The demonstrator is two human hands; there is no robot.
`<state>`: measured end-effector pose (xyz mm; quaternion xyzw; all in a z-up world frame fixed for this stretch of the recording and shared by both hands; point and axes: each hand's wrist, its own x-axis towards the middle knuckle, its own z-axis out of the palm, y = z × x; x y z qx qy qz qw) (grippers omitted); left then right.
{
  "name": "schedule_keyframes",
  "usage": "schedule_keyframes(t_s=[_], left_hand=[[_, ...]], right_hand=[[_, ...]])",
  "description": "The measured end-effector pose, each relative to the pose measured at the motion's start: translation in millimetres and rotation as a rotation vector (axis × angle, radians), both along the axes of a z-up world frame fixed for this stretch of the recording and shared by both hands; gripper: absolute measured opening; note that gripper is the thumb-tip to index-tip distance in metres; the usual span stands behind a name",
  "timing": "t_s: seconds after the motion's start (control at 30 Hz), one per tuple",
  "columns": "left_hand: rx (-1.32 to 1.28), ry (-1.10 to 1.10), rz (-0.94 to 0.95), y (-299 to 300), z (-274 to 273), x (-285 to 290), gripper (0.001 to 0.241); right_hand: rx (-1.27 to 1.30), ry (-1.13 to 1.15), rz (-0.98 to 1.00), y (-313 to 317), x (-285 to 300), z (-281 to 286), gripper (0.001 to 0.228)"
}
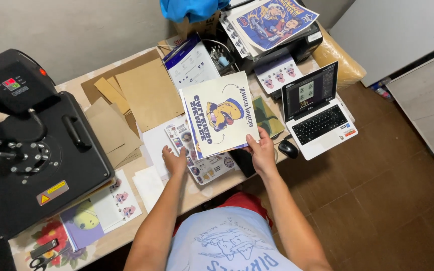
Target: Organizing and sorting printed sticker sheets and materials on a production desk
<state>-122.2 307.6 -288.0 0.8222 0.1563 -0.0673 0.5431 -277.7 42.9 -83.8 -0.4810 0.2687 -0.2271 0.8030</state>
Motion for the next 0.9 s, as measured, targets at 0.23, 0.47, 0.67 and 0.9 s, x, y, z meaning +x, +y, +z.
schedule_keyframes(t_s=[0.23,0.47,0.67,0.9], left_hand=[[-0.967,-0.017,-0.345,-26.6,174.3,6.6,0.064],[-0.86,-0.188,-0.445,-20.4,257.0,-5.6,0.032],[-0.724,-0.273,-0.542,-18.4,247.3,-9.6,0.032],[-0.857,-0.214,-0.523,-40.7,282.7,-38.7,0.03]], right_hand=[[-0.088,-0.073,0.014,15.4,-2.2,20.4,0.054],[-0.25,-0.092,0.067,15.5,-9.2,38.4,0.075],[-0.422,-0.015,0.118,-7.4,-8.7,74.7,0.079],[-0.39,-0.01,0.099,-3.0,-0.7,122.0,0.069]])
